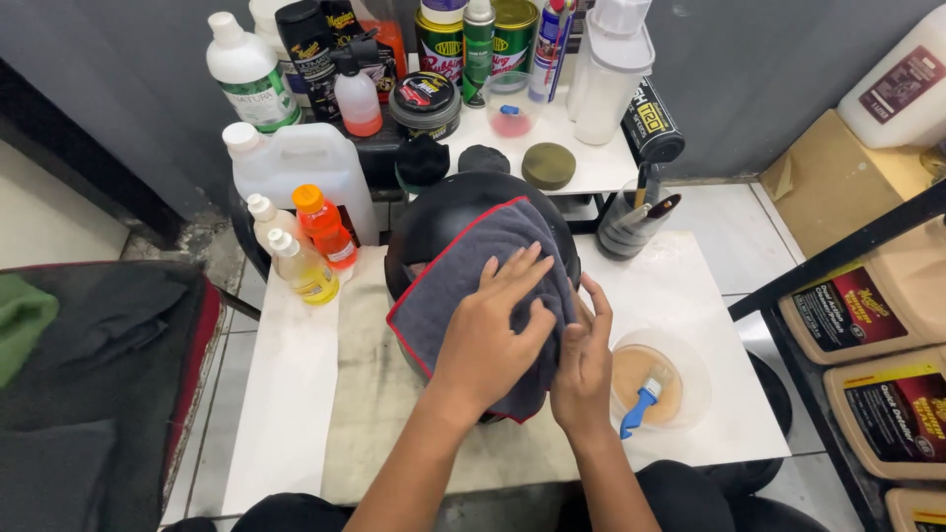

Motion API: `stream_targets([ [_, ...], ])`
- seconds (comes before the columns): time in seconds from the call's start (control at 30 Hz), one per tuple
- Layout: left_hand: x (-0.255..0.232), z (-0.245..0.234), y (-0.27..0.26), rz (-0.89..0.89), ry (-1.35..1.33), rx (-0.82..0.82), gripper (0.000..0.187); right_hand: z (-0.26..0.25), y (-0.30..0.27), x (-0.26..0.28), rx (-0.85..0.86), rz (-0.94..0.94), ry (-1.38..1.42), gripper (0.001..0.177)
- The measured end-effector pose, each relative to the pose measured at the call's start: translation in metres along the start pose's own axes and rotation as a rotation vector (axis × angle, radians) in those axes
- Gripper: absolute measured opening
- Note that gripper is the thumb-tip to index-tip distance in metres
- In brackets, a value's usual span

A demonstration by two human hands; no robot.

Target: The person wipes the exterior surface of a black motorcycle helmet using a grey microfiber cloth with red trim. They systematically clean the top, sides, and front of the helmet, rotating it to access different areas.

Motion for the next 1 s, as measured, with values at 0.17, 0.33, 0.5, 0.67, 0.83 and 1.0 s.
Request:
stream_targets([
  [0.17,0.020,-0.044,-0.007,-0.062,-0.263,0.023,0.039,0.028,-0.004,0.045,-0.025,-0.314,-0.314,0.054],
  [0.33,0.058,-0.080,0.005,-0.029,-0.025,-0.185,0.041,0.073,0.021,0.059,0.127,-0.610,-0.571,0.065],
  [0.5,0.090,-0.075,0.010,-0.153,0.149,-0.104,0.041,0.062,0.055,0.047,0.183,-0.451,-0.580,0.065],
  [0.67,0.097,-0.067,0.018,-0.147,0.177,-0.072,0.044,0.060,0.013,0.036,0.100,-0.506,-0.595,0.047],
  [0.83,0.114,-0.060,0.030,-0.177,0.202,0.020,0.048,0.090,-0.001,0.040,0.241,-0.775,-0.679,0.044],
  [1.0,0.111,-0.061,0.036,-0.205,0.227,0.072,0.056,0.077,0.050,0.054,0.284,-0.606,-0.586,0.039],
])
Point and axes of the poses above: each hand's wrist, its own y-axis towards the middle knuckle, its own z-axis out of the palm, x = y × z, the point moved 7 cm from there along y, towards the middle knuckle, and after that the axes turned 5 degrees about y, right-handed, at the moved point
